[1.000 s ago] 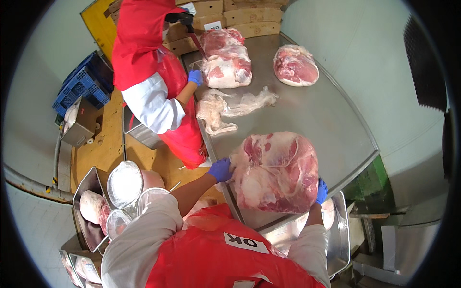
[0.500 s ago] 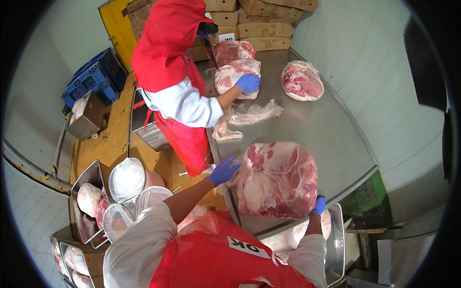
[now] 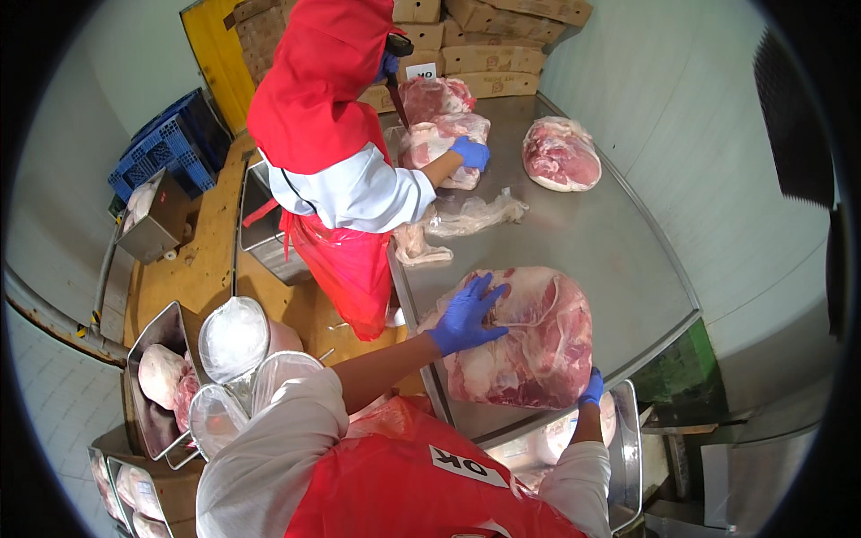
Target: The person removes vacuum-sealed meat from a tray, places it on a stainless steel table, and uses a knife to trim fat and connective tissue. Trimmed pieces are set aside, and the trimmed meat is placed into a metal tray. The person repeats this process with additional cuts of meat.
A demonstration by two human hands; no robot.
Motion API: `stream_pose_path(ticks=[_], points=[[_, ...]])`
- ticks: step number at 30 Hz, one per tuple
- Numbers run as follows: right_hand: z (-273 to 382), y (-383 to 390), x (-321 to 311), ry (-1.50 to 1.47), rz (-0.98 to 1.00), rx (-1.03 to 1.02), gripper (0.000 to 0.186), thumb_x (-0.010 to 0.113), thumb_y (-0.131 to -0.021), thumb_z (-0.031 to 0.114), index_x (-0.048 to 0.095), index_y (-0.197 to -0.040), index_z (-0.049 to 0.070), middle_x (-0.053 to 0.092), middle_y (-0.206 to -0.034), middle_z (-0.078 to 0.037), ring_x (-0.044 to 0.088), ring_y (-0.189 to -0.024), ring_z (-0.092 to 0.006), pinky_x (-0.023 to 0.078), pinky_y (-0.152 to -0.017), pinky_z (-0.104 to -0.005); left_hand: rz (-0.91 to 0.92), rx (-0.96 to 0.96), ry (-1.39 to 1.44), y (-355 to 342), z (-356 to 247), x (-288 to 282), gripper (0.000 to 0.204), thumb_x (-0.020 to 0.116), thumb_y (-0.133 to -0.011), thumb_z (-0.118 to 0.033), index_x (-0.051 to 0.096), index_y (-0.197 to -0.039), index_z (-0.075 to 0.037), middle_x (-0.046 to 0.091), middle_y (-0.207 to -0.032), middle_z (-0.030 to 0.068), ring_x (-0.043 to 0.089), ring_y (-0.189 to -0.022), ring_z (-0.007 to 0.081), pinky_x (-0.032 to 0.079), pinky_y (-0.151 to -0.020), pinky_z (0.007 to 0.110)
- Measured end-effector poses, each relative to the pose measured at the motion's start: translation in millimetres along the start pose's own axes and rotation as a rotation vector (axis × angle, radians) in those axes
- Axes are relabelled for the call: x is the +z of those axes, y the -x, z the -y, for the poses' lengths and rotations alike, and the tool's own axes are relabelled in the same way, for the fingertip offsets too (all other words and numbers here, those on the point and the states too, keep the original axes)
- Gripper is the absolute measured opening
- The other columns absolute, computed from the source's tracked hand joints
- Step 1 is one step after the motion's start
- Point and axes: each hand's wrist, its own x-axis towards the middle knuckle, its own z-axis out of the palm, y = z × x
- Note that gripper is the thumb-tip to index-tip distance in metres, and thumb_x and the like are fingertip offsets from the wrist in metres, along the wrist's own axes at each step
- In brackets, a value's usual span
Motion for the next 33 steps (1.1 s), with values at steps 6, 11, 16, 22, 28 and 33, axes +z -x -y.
stream_pose_path(ticks=[6, 11, 16, 22, 28, 33], points=[[23, 16, 23, -0.074, -0.047, 0.122, 0.039, 0.045, -0.101, 0.028, 0.068, -0.112, -0.001, 0.071, -0.111, -0.012, 0.068, -0.097, -0.0265, 0.054, -0.089, -0.0373, 0.014, 0.116, -0.089, -16, -15, 25, 0.076, 0.067, -0.085, -0.057, 0.052, -0.144, -0.011, 0.042, -0.15, 0.0241, 0.037, -0.139, 0.0455, 0.025, -0.116, 0.058], [16, 12, 14, -0.023, -0.076, 0.204, 0.043, 0.054, -0.1, 0.039, 0.068, -0.115, 0.0, 0.071, -0.107, -0.01, 0.069, -0.091, -0.0252, 0.056, -0.082, -0.0383, 0.014, 0.115, -0.072, -15, -16, 27, 0.074, 0.064, -0.087, -0.059, 0.054, -0.141, -0.01, 0.042, -0.149, 0.0245, 0.036, -0.139, 0.0456, 0.022, -0.117, 0.059], [5, -5, -11, 0.163, -0.207, 0.163, 0.041, 0.048, -0.101, 0.034, 0.068, -0.112, 0.0, 0.071, -0.105, -0.011, 0.068, -0.089, -0.0248, 0.054, -0.082, -0.0388, 0.019, 0.126, -0.073, -20, -21, 25, 0.074, 0.063, -0.088, -0.058, 0.053, -0.142, -0.01, 0.042, -0.149, 0.0245, 0.035, -0.139, 0.046, 0.021, -0.118, 0.059], [-1, -4, 10, 0.138, -0.165, 0.211, 0.043, 0.05, -0.102, 0.035, 0.067, -0.116, -0.002, 0.069, -0.104, -0.01, 0.064, -0.087, -0.022, 0.053, -0.08, -0.0381, 0.06, 0.071, -0.094, -15, -18, 18, 0.074, 0.063, -0.088, -0.057, 0.051, -0.144, -0.01, 0.04, -0.15, 0.0241, 0.035, -0.14, 0.0458, 0.02, -0.118, 0.059], [2, -3, 15, 0.23, -0.203, 0.207, 0.043, 0.052, -0.102, 0.034, 0.066, -0.119, -0.004, 0.069, -0.106, -0.01, 0.063, -0.089, -0.0209, 0.052, -0.08, -0.0371, 0.079, 0.05, -0.109, -13, -16, 20, 0.074, 0.061, -0.089, -0.058, 0.05, -0.144, -0.01, 0.039, -0.152, 0.0238, 0.033, -0.141, 0.0454, 0.018, -0.119, 0.058], [15, 3, 7, 0.308, -0.263, 0.16, 0.042, 0.053, -0.101, 0.033, 0.068, -0.114, -0.004, 0.069, -0.103, -0.01, 0.064, -0.088, -0.0213, 0.053, -0.079, -0.0376, 0.068, 0.076, -0.076, -18, -19, 25, 0.074, 0.061, -0.089, -0.058, 0.05, -0.144, -0.01, 0.038, -0.152, 0.0235, 0.032, -0.142, 0.0449, 0.017, -0.12, 0.057]])
